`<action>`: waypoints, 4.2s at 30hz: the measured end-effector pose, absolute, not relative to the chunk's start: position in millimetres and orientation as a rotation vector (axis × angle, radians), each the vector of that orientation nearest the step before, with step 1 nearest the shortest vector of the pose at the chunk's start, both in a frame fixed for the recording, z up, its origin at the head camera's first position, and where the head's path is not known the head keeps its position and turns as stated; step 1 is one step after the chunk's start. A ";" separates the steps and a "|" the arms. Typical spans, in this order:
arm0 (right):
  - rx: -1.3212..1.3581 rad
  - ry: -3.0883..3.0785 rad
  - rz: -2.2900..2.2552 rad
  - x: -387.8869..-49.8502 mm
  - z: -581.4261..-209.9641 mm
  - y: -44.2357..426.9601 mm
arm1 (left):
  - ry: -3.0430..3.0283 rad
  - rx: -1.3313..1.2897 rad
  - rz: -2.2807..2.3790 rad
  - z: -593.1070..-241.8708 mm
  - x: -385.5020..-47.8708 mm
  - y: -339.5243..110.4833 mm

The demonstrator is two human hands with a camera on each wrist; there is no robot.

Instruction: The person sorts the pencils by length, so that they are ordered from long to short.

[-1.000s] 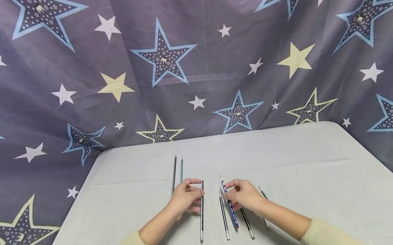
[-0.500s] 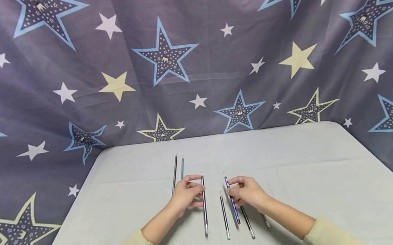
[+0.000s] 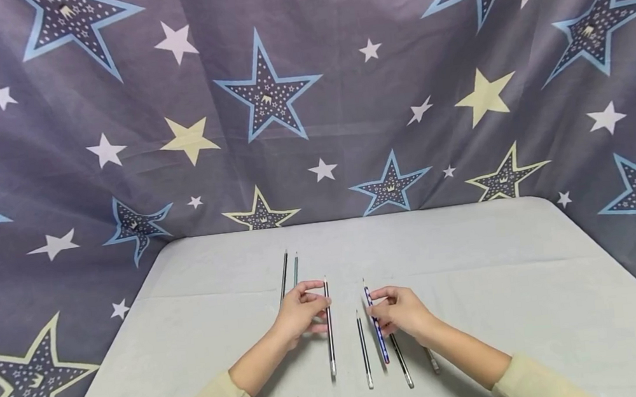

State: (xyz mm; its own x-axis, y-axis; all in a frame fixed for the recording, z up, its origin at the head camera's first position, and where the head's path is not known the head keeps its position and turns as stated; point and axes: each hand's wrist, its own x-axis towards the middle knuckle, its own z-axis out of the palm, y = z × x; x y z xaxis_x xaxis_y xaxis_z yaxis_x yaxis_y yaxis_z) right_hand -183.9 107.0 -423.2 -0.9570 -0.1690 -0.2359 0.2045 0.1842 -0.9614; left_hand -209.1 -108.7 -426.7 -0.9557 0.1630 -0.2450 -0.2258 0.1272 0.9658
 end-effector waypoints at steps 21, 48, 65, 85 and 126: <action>0.067 2.182 -1.847 -182.2 -430.1 106.8 | 2.220 -0.083 1.890 -425.3 -217.8 -110.5; 0.039 2.186 -1.847 -180.1 -430.8 107.0 | 2.385 -0.125 1.847 -426.1 -248.0 -118.9; 0.024 2.155 -1.852 -178.0 -433.2 106.9 | 2.444 -0.136 1.813 -423.7 -264.2 -121.5; 0.009 2.152 -1.844 -178.0 -436.6 106.5 | 2.547 -0.136 1.695 -422.9 -286.2 -118.5; 0.006 2.148 -1.839 -180.2 -435.0 107.3 | 2.721 -0.112 1.278 -435.3 -300.1 -109.5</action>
State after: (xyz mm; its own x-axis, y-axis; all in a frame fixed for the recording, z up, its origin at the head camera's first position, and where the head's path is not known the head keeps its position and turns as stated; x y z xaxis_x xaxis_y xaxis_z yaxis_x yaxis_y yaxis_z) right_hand -180.2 107.3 -435.0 -0.9510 -0.1980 -0.2377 0.2043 0.1747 -0.9632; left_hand -300.1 -109.5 -435.3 -0.9883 -0.0107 -0.1522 -0.1240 0.6379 0.7601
